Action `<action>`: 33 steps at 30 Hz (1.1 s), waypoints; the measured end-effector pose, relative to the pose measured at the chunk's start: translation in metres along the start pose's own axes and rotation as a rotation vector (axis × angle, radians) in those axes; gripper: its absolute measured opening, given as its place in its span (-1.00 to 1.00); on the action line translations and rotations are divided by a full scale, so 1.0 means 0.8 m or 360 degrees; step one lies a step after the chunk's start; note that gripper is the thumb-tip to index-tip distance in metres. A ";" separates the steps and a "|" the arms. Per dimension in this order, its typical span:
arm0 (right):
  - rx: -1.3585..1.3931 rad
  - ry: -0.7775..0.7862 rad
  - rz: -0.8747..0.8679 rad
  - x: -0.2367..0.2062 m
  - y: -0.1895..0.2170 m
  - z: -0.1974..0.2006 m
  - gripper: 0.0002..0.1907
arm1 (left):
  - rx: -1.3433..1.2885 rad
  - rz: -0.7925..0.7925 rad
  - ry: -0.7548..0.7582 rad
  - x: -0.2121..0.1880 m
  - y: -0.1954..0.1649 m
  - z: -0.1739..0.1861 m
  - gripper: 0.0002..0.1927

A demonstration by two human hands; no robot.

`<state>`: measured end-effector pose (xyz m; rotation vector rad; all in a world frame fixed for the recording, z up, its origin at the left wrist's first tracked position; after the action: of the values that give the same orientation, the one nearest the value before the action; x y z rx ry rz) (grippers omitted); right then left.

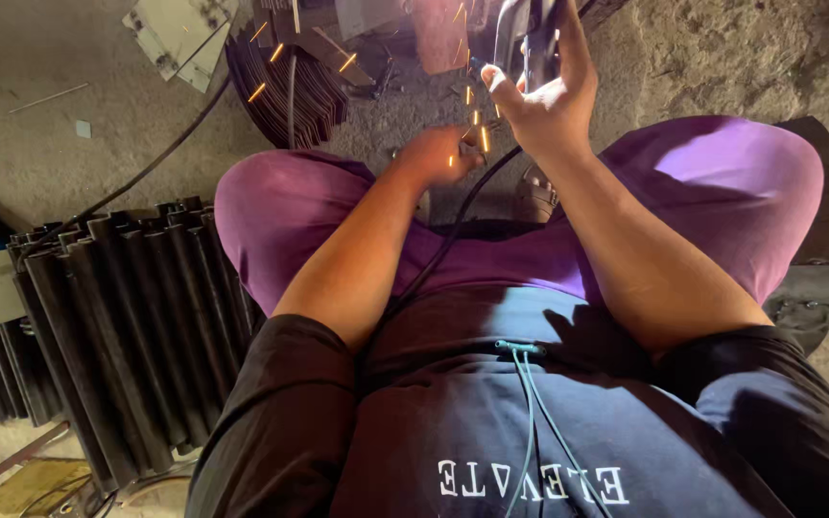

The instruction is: The person welds small metal pieces together on a metal sheet using a hand-held welding electrode holder, occasionally cleaning the metal surface and picking up new components by hand.

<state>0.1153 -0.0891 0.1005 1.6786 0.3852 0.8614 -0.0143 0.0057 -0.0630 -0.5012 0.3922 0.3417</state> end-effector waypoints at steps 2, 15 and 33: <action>0.0031 -0.0011 -0.0008 0.000 -0.004 0.001 -0.21 | 0.0165 -0.0079 -0.0012 -0.002 -0.005 0.002 -0.50; 0.0081 0.0003 -0.0057 0.003 0.011 -0.003 -0.33 | -0.0077 0.0199 0.0147 -0.003 0.006 -0.001 -0.46; 0.0299 -0.0078 -0.0166 -0.003 -0.036 0.002 -0.25 | -0.0053 0.0138 0.0048 -0.004 0.010 -0.007 -0.54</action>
<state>0.1200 -0.0837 0.0726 1.8319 0.5286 0.7236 -0.0221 0.0088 -0.0694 -0.5231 0.4390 0.4253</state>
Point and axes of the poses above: each hand's wrist, its own x-axis towards the middle knuckle, its own z-axis out of the back of the hand, y = z × x, the point moved 9 cm from there along x, towards the middle knuckle, and after that the axes turned 13 degrees about x, right-handed, at the moved point
